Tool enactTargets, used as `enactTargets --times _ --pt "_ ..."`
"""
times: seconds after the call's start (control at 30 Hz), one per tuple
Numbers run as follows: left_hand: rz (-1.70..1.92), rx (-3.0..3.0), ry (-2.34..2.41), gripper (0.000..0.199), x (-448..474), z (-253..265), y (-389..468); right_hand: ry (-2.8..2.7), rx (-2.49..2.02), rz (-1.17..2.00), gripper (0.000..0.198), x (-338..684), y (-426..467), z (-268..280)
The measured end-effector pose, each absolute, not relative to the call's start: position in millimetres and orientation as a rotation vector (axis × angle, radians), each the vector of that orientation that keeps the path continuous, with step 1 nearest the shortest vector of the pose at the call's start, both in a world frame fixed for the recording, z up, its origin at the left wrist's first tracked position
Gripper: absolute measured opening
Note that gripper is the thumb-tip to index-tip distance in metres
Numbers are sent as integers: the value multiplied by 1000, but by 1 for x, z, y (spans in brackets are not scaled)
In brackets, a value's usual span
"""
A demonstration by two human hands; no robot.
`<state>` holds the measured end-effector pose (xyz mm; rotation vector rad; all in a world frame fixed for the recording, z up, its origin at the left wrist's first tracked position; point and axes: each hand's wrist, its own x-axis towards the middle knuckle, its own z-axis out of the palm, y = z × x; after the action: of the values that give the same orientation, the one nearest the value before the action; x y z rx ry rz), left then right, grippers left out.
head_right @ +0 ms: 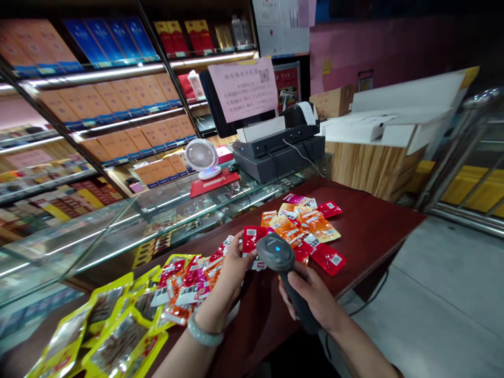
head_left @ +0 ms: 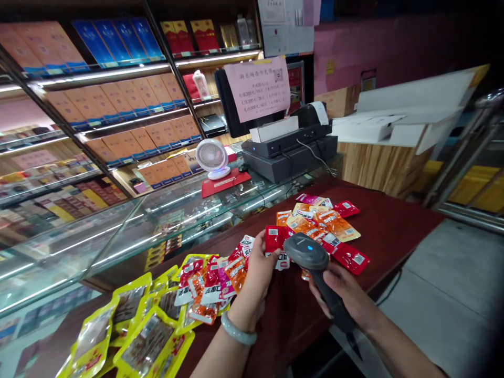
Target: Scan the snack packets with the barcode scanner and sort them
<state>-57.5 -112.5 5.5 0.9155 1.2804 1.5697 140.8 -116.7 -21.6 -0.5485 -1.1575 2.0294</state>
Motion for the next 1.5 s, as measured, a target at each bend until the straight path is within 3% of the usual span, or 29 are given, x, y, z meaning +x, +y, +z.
enactTargets --times 0.27,0.5,0.63,0.8,0.9,1.0,1.17,1.37,1.5 --pt "1469 1335 1433 49 -48 12 -115 -1138 -509 2046 47 142 -118 -21" --pt "1502 897 1146 77 -42 -5 -82 -1039 -502 2035 47 142 -120 -35" --pt "1423 1098 1251 80 -56 4 -69 -997 -506 2021 46 142 -120 -39" --pt "785 1744 2220 50 -108 26 -102 -1028 -499 2050 44 141 -118 -41" --pt "293 1796 2522 58 -129 29 -124 -1038 -491 2077 45 140 -118 -43" --pt "70 1805 2599 71 -134 18 -133 -1041 -494 2085 46 141 -119 -45" --pt "148 1906 2609 73 -135 -2 -132 -1021 -501 2080 48 145 -121 -48" --pt "326 1907 2671 32 -132 5 -136 -1092 -559 2024 45 145 -122 -45" --pt "307 1885 2707 48 -126 6 -137 -1232 -605 1991 43 144 -125 -38"
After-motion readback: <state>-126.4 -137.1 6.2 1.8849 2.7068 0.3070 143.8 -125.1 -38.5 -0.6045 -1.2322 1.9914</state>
